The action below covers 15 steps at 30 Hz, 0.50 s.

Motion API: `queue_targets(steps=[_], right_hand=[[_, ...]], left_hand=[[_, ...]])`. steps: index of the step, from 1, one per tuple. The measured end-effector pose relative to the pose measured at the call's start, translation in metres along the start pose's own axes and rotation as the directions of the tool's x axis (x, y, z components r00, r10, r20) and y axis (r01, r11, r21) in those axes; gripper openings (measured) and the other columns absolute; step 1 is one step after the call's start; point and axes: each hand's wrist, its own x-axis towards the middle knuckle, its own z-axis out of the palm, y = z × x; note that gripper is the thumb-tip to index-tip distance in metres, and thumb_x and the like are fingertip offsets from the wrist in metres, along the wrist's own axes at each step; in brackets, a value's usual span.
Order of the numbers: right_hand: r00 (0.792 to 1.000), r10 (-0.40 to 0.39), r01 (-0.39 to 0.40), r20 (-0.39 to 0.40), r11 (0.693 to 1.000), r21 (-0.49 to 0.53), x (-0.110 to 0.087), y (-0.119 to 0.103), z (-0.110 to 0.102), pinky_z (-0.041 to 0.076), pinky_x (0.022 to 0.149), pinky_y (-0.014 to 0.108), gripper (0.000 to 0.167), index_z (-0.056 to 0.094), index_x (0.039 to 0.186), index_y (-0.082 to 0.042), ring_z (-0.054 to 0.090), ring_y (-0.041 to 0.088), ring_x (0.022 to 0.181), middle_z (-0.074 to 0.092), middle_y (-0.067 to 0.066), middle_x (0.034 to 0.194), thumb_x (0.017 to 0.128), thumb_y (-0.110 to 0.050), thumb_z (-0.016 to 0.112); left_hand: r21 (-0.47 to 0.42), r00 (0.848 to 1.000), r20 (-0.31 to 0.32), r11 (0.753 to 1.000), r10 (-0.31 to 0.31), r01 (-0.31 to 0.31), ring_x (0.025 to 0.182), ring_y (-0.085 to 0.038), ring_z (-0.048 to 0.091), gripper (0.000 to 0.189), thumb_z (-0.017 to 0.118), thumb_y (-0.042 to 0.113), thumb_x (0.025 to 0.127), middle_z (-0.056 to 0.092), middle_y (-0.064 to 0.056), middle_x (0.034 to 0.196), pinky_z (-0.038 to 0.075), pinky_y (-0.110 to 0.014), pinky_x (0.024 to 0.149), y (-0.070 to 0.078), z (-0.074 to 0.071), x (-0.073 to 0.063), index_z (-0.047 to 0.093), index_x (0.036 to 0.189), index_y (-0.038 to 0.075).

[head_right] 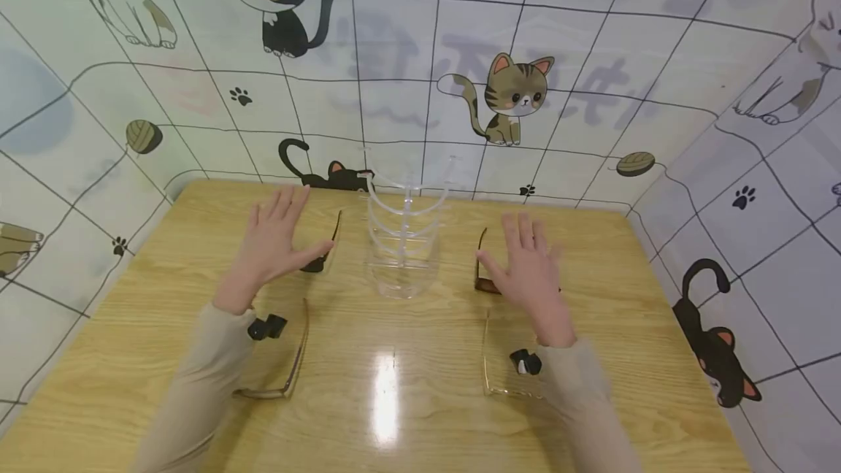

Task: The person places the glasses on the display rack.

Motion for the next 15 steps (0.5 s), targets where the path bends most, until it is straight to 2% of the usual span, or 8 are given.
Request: queue_targets(steps=[3, 7, 12, 15], right_hand=[[0.995, -0.074, 0.078, -0.066, 0.995, 0.059, -0.002, -0.012, 0.002, 0.015, 0.104, 0.067, 0.077, 0.017, 0.149, -0.004, 0.014, 0.048, 0.135, 0.017, 0.027, 0.150, 0.095, -0.050, 0.046], [0.978, -0.142, 0.160, -0.152, 0.981, 0.112, -0.005, -0.029, 0.005, 0.027, 0.102, 0.062, 0.070, 0.028, 0.144, 0.002, 0.026, 0.047, 0.131, 0.029, 0.029, 0.144, 0.094, -0.039, 0.055], [0.960, -0.185, 0.223, -0.210, 0.959, 0.174, -0.009, -0.052, 0.012, 0.034, 0.100, 0.060, 0.064, 0.035, 0.140, 0.003, 0.035, 0.046, 0.127, 0.038, 0.027, 0.139, 0.093, -0.031, 0.060], [0.957, -0.196, 0.242, -0.214, 0.945, 0.219, -0.012, -0.065, 0.018, 0.036, 0.099, 0.058, 0.060, 0.037, 0.139, 0.002, 0.037, 0.043, 0.126, 0.042, 0.025, 0.137, 0.093, -0.028, 0.060]], left_hand=[[-0.021, 1.000, -0.013, 1.000, 0.013, -0.014, 0.141, -0.038, 0.009, 0.098, 0.057, 0.062, 0.081, 0.009, -0.018, 0.155, 0.006, -0.062, 0.110, -0.005, -0.009, -0.011, 0.008, 0.152, 0.016], [-0.061, 0.999, -0.031, 0.998, 0.030, -0.032, 0.139, -0.040, 0.012, 0.096, 0.060, 0.057, 0.082, 0.015, -0.021, 0.153, 0.010, -0.060, 0.110, -0.012, -0.023, -0.028, 0.011, 0.151, 0.010], [-0.089, 0.993, -0.102, 0.994, 0.060, -0.069, 0.135, -0.042, 0.023, 0.089, 0.064, 0.048, 0.083, 0.027, -0.027, 0.147, 0.020, -0.057, 0.109, -0.026, -0.031, -0.048, 0.025, 0.146, -0.002], [-0.105, 0.990, -0.125, 0.991, 0.069, -0.082, 0.132, -0.043, 0.028, 0.082, 0.067, 0.038, 0.083, 0.033, -0.029, 0.142, 0.024, -0.055, 0.108, -0.034, -0.035, -0.059, 0.030, 0.142, -0.007]])
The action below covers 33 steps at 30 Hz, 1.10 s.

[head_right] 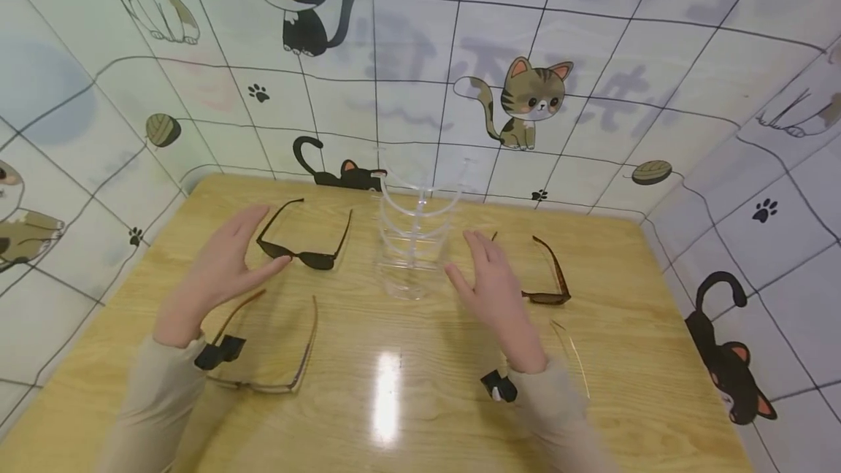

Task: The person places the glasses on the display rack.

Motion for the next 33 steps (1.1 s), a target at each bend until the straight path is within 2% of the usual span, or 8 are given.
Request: queue_targets(steps=[5, 12, 18, 25, 33], right_hand=[[1.000, -0.013, 0.011, 0.024, 0.997, 0.078, -0.002, -0.020, 0.014, 0.038, 0.099, 0.056, 0.056, 0.041, 0.137, 0.003, 0.040, 0.040, 0.125, 0.045, 0.023, 0.135, 0.093, -0.026, 0.061], [0.997, -0.019, 0.009, 0.074, 0.990, 0.142, -0.008, -0.043, 0.037, 0.040, 0.098, 0.054, 0.052, 0.045, 0.135, 0.000, 0.043, 0.037, 0.124, 0.048, 0.020, 0.134, 0.093, -0.026, 0.060], [0.993, -0.090, 0.074, 0.071, 0.976, 0.207, -0.012, -0.061, 0.061, 0.042, 0.098, 0.049, 0.048, 0.049, 0.130, 0.002, 0.047, 0.035, 0.121, 0.053, 0.019, 0.129, 0.092, -0.024, 0.062], [0.980, -0.192, 0.175, 0.044, 0.950, 0.258, -0.018, -0.080, 0.088, 0.048, 0.092, 0.045, 0.043, 0.055, 0.121, 0.007, 0.055, 0.033, 0.111, 0.060, 0.020, 0.118, 0.087, -0.017, 0.067], [0.961, -0.237, 0.189, 0.144, 0.939, 0.287, -0.026, -0.102, 0.116, 0.051, 0.089, 0.039, 0.036, 0.060, 0.116, 0.002, 0.059, 0.028, 0.106, 0.064, 0.015, 0.112, 0.086, -0.018, 0.068]], left_hand=[[-0.039, 1.000, 0.013, 0.999, -0.024, 0.024, 0.127, -0.045, 0.033, 0.071, 0.066, 0.025, 0.086, 0.038, -0.031, 0.138, 0.028, -0.055, 0.105, -0.007, -0.009, -0.017, 0.034, 0.137, -0.011], [-0.052, 0.988, 0.096, 0.990, -0.124, 0.130, 0.121, -0.049, 0.038, 0.059, 0.061, 0.019, 0.091, 0.042, -0.034, 0.133, 0.033, -0.060, 0.099, -0.017, -0.014, -0.039, 0.038, 0.135, -0.012], [-0.052, 0.976, 0.130, 0.982, -0.173, 0.181, 0.115, -0.050, 0.044, 0.052, 0.060, 0.012, 0.091, 0.047, -0.035, 0.126, 0.037, -0.061, 0.095, -0.030, -0.009, -0.057, 0.042, 0.131, -0.014], [-0.081, 0.971, 0.147, 0.976, -0.190, 0.203, 0.111, -0.051, 0.048, 0.043, 0.060, 0.007, 0.089, 0.052, -0.035, 0.119, 0.040, -0.060, 0.093, -0.042, 0.001, -0.076, 0.049, 0.122, -0.018], [-0.096, 0.957, 0.172, 0.963, -0.232, 0.251, 0.102, -0.048, 0.055, 0.037, 0.061, 0.008, 0.089, 0.058, -0.034, 0.111, 0.047, -0.057, 0.084, -0.052, 0.011, -0.098, 0.055, 0.114, -0.018]])
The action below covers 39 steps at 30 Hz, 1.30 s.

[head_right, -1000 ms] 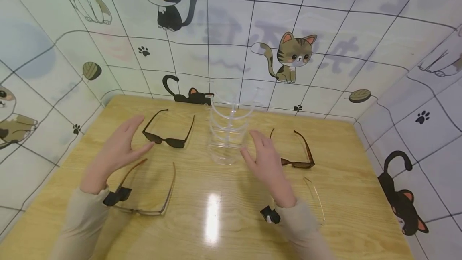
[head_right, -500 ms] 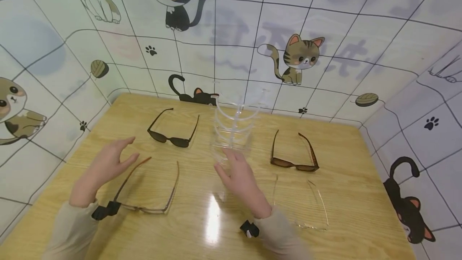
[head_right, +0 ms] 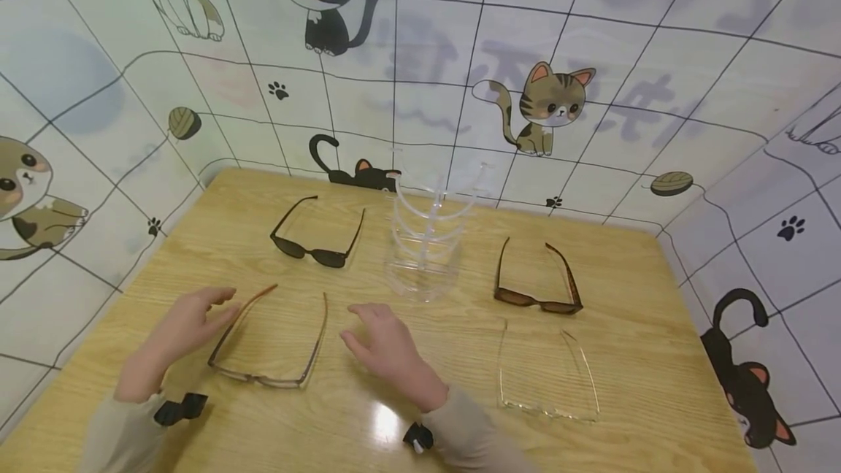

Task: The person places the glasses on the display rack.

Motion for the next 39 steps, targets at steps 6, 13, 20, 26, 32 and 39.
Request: queue_targets(steps=[6, 13, 20, 26, 32, 39], right_hand=[[0.993, -0.035, 0.031, 0.115, 0.999, 0.034, 0.003, -0.009, 0.025, 0.052, 0.084, 0.029, 0.030, 0.064, 0.111, 0.000, 0.061, 0.021, 0.099, 0.066, 0.010, 0.107, 0.089, -0.019, 0.066], [0.986, -0.028, 0.009, 0.163, 0.994, 0.113, 0.010, -0.021, 0.046, 0.044, 0.060, 0.010, 0.016, 0.067, 0.090, -0.003, 0.051, 0.001, 0.064, 0.061, -0.003, 0.073, 0.090, -0.019, 0.064], [0.989, 0.035, -0.058, 0.146, 0.986, 0.155, 0.013, -0.021, 0.051, 0.044, 0.060, 0.009, 0.007, 0.063, 0.084, -0.004, 0.053, 0.001, 0.065, 0.062, 0.000, 0.074, 0.085, -0.009, 0.068], [0.977, 0.125, -0.167, 0.175, 0.953, 0.252, 0.015, -0.017, 0.052, 0.046, 0.058, 0.013, 0.009, 0.060, 0.080, -0.005, 0.052, 0.002, 0.064, 0.061, -0.001, 0.071, 0.083, -0.006, 0.068], [0.942, 0.206, -0.288, 0.264, 0.902, 0.323, 0.016, -0.011, 0.053, 0.044, 0.050, 0.014, 0.011, 0.065, 0.076, -0.005, 0.050, 0.000, 0.055, 0.060, -0.003, 0.064, 0.086, -0.010, 0.067], [0.873, 0.246, -0.451, 0.421, 0.736, 0.505, 0.015, -0.013, 0.055, 0.052, 0.048, 0.022, 0.017, 0.068, 0.076, 0.004, 0.062, 0.017, 0.053, 0.066, 0.013, 0.063, 0.089, -0.007, 0.063]], left_hand=[[-0.011, 0.999, -0.022, 0.999, -0.031, 0.031, 0.079, -0.034, 0.063, 0.025, 0.064, 0.007, 0.087, 0.066, -0.023, 0.089, 0.054, -0.045, 0.069, -0.015, 0.005, -0.015, 0.063, 0.101, -0.014], [-0.106, 0.999, -0.010, 0.993, -0.052, 0.050, 0.064, -0.012, 0.057, 0.009, 0.065, 0.005, 0.087, 0.066, -0.004, 0.075, 0.048, -0.025, 0.055, -0.024, 0.010, -0.027, 0.068, 0.087, -0.003], [-0.195, 1.000, -0.015, 0.981, -0.020, 0.017, 0.062, -0.006, 0.057, 0.007, 0.064, 0.004, 0.087, 0.065, 0.000, 0.073, 0.048, -0.023, 0.051, -0.024, 0.015, -0.031, 0.069, 0.089, -0.001], [-0.199, 0.999, -0.014, 0.979, -0.034, 0.031, 0.062, -0.004, 0.056, 0.006, 0.065, 0.002, 0.086, 0.065, -0.001, 0.074, 0.049, -0.023, 0.052, -0.026, 0.017, -0.032, 0.069, 0.088, -0.001], [-0.305, 0.986, 0.057, 0.938, -0.156, 0.166, 0.062, -0.007, 0.057, 0.016, 0.065, 0.011, 0.089, 0.067, -0.006, 0.079, 0.050, -0.023, 0.054, -0.028, 0.018, -0.033, 0.069, 0.094, -0.003], [-0.514, 0.948, 0.196, 0.797, -0.252, 0.318, 0.057, -0.012, 0.057, 0.029, 0.061, 0.014, 0.092, 0.065, -0.012, 0.078, 0.054, -0.028, 0.055, -0.033, 0.017, -0.033, 0.062, 0.104, -0.012]])
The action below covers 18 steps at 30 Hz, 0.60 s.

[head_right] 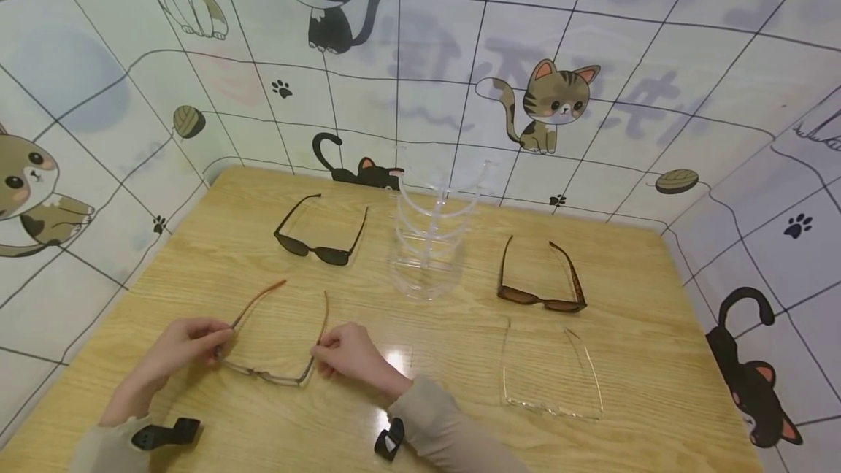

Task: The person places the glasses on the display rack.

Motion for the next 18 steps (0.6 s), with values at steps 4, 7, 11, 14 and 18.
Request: queue_targets(steps=[4, 7, 11, 14, 18], right_hand=[[0.996, 0.088, -0.088, 0.005, 0.977, 0.196, -0.001, 0.000, 0.002, 0.055, 0.050, 0.027, 0.015, 0.066, 0.083, 0.008, 0.063, 0.020, 0.055, 0.066, 0.019, 0.069, 0.089, -0.005, 0.061], [0.992, 0.128, -0.126, 0.013, 0.945, 0.303, -0.004, -0.001, -0.001, 0.055, 0.053, 0.027, 0.018, 0.064, 0.088, 0.011, 0.061, 0.017, 0.056, 0.066, 0.017, 0.071, 0.090, -0.006, 0.059], [0.991, 0.135, -0.131, 0.016, 0.914, 0.384, -0.012, -0.004, -0.014, 0.055, 0.056, 0.025, 0.024, 0.059, 0.095, 0.017, 0.061, 0.012, 0.057, 0.064, 0.008, 0.069, 0.091, -0.007, 0.056], [0.989, 0.145, -0.129, -0.006, 0.895, 0.426, -0.020, -0.008, -0.026, 0.055, 0.056, 0.024, 0.029, 0.056, 0.100, 0.019, 0.060, 0.011, 0.058, 0.061, 0.004, 0.068, 0.091, -0.008, 0.056], [0.985, 0.169, -0.132, -0.042, 0.884, 0.448, -0.031, -0.011, -0.042, 0.054, 0.057, 0.021, 0.030, 0.053, 0.105, 0.019, 0.058, 0.009, 0.060, 0.061, 0.002, 0.069, 0.092, -0.009, 0.056]], left_hand=[[-0.107, 0.999, 0.045, 0.994, -0.010, 0.015, 0.059, -0.012, 0.059, 0.030, 0.059, 0.011, 0.093, 0.064, -0.013, 0.079, 0.055, -0.027, 0.056, -0.002, -0.001, -0.001, 0.059, 0.105, -0.017], [-0.163, 0.997, 0.072, 0.986, -0.013, 0.025, 0.063, -0.010, 0.059, 0.032, 0.058, 0.010, 0.093, 0.063, -0.011, 0.082, 0.055, -0.026, 0.058, -0.001, 0.000, -0.002, 0.056, 0.107, -0.019], [-0.236, 0.992, 0.129, 0.971, 0.005, 0.026, 0.069, -0.011, 0.060, 0.040, 0.055, 0.012, 0.095, 0.062, -0.008, 0.085, 0.056, -0.026, 0.060, 0.006, 0.005, -0.002, 0.047, 0.116, -0.021], [-0.275, 0.982, 0.181, 0.961, 0.047, 0.005, 0.071, -0.011, 0.060, 0.045, 0.053, 0.013, 0.096, 0.061, -0.008, 0.086, 0.056, -0.028, 0.061, 0.015, 0.011, 0.000, 0.040, 0.123, -0.021], [-0.301, 0.972, 0.215, 0.953, 0.095, -0.027, 0.067, -0.011, 0.059, 0.043, 0.054, 0.012, 0.096, 0.061, -0.009, 0.085, 0.056, -0.029, 0.060, 0.029, 0.022, 0.002, 0.039, 0.125, -0.016]])
